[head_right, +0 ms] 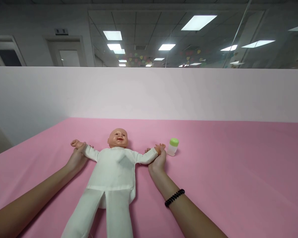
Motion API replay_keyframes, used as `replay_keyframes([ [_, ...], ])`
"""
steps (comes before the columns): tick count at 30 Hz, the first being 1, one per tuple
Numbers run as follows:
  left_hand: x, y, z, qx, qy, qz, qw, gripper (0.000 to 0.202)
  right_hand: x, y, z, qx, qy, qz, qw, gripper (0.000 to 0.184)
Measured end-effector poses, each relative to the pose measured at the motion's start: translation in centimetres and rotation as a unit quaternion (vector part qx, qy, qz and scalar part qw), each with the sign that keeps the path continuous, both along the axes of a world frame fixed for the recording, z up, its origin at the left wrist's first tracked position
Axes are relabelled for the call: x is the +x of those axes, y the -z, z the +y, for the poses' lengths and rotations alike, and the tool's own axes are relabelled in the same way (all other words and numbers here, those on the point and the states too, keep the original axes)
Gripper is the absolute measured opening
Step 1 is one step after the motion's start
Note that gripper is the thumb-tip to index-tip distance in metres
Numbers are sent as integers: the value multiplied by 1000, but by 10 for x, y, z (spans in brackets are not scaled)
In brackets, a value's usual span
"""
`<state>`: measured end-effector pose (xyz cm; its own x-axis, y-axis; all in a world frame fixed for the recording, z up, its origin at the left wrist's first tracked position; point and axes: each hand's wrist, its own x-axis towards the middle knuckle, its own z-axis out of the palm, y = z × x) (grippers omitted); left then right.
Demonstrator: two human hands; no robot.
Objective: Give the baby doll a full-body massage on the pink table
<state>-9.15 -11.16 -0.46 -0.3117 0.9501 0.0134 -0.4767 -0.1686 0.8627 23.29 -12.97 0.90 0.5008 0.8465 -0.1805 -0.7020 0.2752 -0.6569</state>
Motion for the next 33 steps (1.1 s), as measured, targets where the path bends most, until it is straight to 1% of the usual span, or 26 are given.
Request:
replay_keyframes([
  [2, 0, 3, 0, 15, 0, 21, 1000, 39, 0, 1, 0, -2, -5, -4, 1000, 23],
  [4, 0, 3, -2, 49, -9, 58, 997, 45, -1, 0, 0, -1, -4, -6, 1000, 26],
  [6, 2, 3, -6, 82, -24, 116, 990, 49, -2, -3, -1, 6, -1, -16, 1000, 30],
  [8, 6, 1, -12, 111, -31, 180, 977, 53, -5, -6, -3, 19, -7, -49, 999, 36],
  [11, 12, 0, -21, 156, -18, 274, 949, 55, -9, -7, -9, 70, -23, -153, 985, 49],
  [13, 16, 1, -28, 183, 6, 348, 919, 55, -12, -6, -16, 114, -35, -245, 962, 55],
  [14, 17, 1, -32, 194, 19, 392, 899, 55, -14, -5, -19, 135, -43, -290, 946, 55],
  [16, 19, 0, -38, 213, 47, 484, 847, 57, -16, -3, -27, 184, -70, -376, 905, 48],
  [17, 20, -1, -41, 224, 64, 528, 817, 58, -17, -2, -31, 215, -87, -419, 878, 43],
  [18, 21, -2, -44, 237, 80, 566, 786, 59, -18, -2, -35, 248, -105, -466, 843, 38],
  [19, 22, -3, -47, 253, 92, 597, 755, 60, -18, -2, -39, 283, -124, -519, 797, 34],
  [20, 22, -5, -48, 271, 100, 622, 728, 61, -19, -2, -42, 316, -140, -576, 741, 33],
  [21, 23, -7, -50, 288, 103, 640, 704, 62, -19, -3, -44, 348, -148, -632, 677, 33],
  [22, 24, -10, -51, 303, 102, 656, 684, 63, -20, -3, -46, 377, -145, -681, 611, 34],
  [23, 24, -12, -52, 318, 100, 669, 665, 63, -20, -4, -47, 401, -134, -719, 552, 35],
  [24, 25, -15, -52, 334, 98, 682, 644, 63, -21, -5, -47, 419, -118, -745, 505, 36],
  [25, 25, -17, -52, 351, 98, 694, 620, 63, -22, -6, -47, 431, -102, -761, 474, 37],
  [26, 25, -20, -52, 369, 97, 706, 596, 62, -22, -7, -47, 437, -90, -770, 457, 37],
  [27, 24, -22, -52, 384, 95, 716, 575, 61, -23, -7, -46, 438, -84, -776, 447, 38],
  [28, 24, -24, -52, 395, 91, 723, 560, 60, -23, -8, -46, 436, -82, -780, 442, 39],
  [29, 23, -25, -52, 400, 89, 726, 552, 59, -23, -8, -45, 435, -81, -783, 437, 39],
  [30, 23, -26, -52, 401, 90, 726, 551, 57, -23, -8, -45, 434, -80, -786, 433, 40],
  [31, 22, -26, -52, 399, 93, 723, 556, 56, -22, -8, -45, 434, -80, -787, 431, 39],
  [32, 22, -26, -52, 392, 99, 717, 567, 55, -22, -7, -45, 433, -80, -786, 433, 39],
  [33, 22, -25, -52, 382, 109, 707, 585, 55, -22, -6, -45, 434, -79, -781, 441, 39],
])
